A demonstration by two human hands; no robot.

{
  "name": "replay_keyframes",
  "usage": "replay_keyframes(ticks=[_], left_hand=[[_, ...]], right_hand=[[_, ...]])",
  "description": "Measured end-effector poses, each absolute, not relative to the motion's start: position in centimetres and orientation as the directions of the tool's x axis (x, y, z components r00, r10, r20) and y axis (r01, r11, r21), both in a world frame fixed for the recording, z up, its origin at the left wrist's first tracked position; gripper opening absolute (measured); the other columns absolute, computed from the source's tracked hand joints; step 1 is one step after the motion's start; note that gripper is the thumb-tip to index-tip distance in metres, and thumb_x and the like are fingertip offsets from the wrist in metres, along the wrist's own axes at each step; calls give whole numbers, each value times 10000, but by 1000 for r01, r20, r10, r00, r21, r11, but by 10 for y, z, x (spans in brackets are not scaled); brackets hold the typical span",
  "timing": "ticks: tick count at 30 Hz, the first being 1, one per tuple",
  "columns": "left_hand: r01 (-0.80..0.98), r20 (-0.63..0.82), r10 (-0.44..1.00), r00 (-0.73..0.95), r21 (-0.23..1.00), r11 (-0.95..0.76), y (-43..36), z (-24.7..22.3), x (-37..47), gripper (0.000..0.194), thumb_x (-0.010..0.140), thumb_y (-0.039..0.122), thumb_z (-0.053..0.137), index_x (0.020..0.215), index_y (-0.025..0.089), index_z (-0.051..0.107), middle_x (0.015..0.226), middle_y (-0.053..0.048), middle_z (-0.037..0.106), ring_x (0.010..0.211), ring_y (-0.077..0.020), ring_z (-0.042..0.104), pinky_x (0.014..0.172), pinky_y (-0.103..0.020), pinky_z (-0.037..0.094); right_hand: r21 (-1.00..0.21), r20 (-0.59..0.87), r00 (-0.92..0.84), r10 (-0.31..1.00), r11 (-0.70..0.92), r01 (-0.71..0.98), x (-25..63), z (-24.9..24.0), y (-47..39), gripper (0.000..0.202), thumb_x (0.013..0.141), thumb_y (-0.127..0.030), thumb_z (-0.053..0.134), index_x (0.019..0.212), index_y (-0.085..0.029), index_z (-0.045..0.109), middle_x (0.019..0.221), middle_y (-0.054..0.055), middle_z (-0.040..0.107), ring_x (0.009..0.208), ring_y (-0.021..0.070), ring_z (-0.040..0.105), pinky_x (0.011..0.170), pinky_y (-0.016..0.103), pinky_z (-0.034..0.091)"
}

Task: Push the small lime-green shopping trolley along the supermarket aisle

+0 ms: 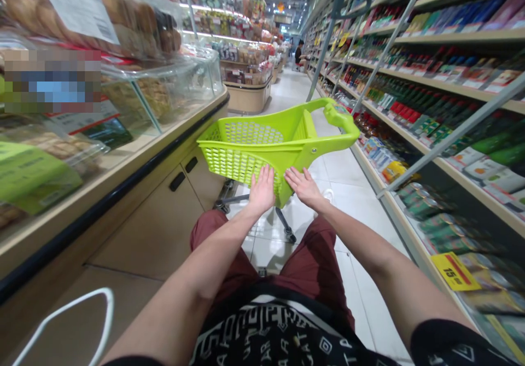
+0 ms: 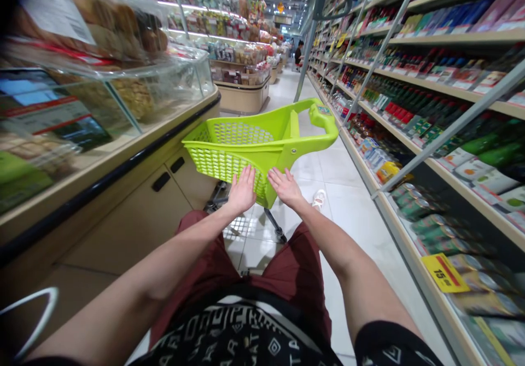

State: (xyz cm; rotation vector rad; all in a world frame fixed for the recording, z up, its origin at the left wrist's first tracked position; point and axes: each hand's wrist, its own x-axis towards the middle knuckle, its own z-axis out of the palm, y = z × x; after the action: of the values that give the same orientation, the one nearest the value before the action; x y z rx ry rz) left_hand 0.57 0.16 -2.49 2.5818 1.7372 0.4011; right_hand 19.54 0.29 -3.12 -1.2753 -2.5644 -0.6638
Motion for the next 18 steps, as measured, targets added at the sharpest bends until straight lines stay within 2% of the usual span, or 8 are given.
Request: replay_keyframes(ticks=[5, 7, 11, 18], left_hand=[[929, 217, 930, 296, 161, -333, 10, -26, -7, 734, 736, 197, 437, 1395, 107, 126, 1487, -94, 91, 1360, -228, 53, 1094, -437, 98], [929, 217, 931, 293, 167, -331, 10, -24, -9, 734, 734, 195, 431, 1396, 102, 126, 1487, -91, 88, 1361, -229, 47, 1093, -439, 104], [924, 224, 927, 302, 172, -342, 9, -21, -14, 734, 728, 182, 420, 1396, 97, 125, 1489, -85, 69, 1361, -217, 44, 1092, -432, 108], [925, 201, 935, 293, 189, -330, 11, -26, -31, 730, 717, 156, 431, 1390, 97, 155, 1485, -99, 97, 1358, -213, 80, 1090, -416, 121]], right_hand=[[275, 579, -491, 651, 412, 869, 180, 9, 21, 476, 876, -96, 318, 1346, -167, 322, 1400, 93, 343, 1338, 217, 176, 1067, 523, 112], [251, 605, -454, 654, 385, 888, 175, 23, 32, 494, 868, -82, 321, 1354, -167, 305, 1408, 92, 328, 1344, 213, 150, 1070, 521, 102], [266, 536, -495, 684, 420, 868, 166, 19, 46, 489, 861, -69, 321, 1341, -160, 325, 1409, 85, 328, 1339, 203, 176, 1078, 498, 126], [357, 335, -640, 692, 535, 766, 150, -34, 46, 431, 832, -74, 394, 1254, -145, 442, 1348, 98, 426, 1285, 225, 314, 1045, 490, 243]])
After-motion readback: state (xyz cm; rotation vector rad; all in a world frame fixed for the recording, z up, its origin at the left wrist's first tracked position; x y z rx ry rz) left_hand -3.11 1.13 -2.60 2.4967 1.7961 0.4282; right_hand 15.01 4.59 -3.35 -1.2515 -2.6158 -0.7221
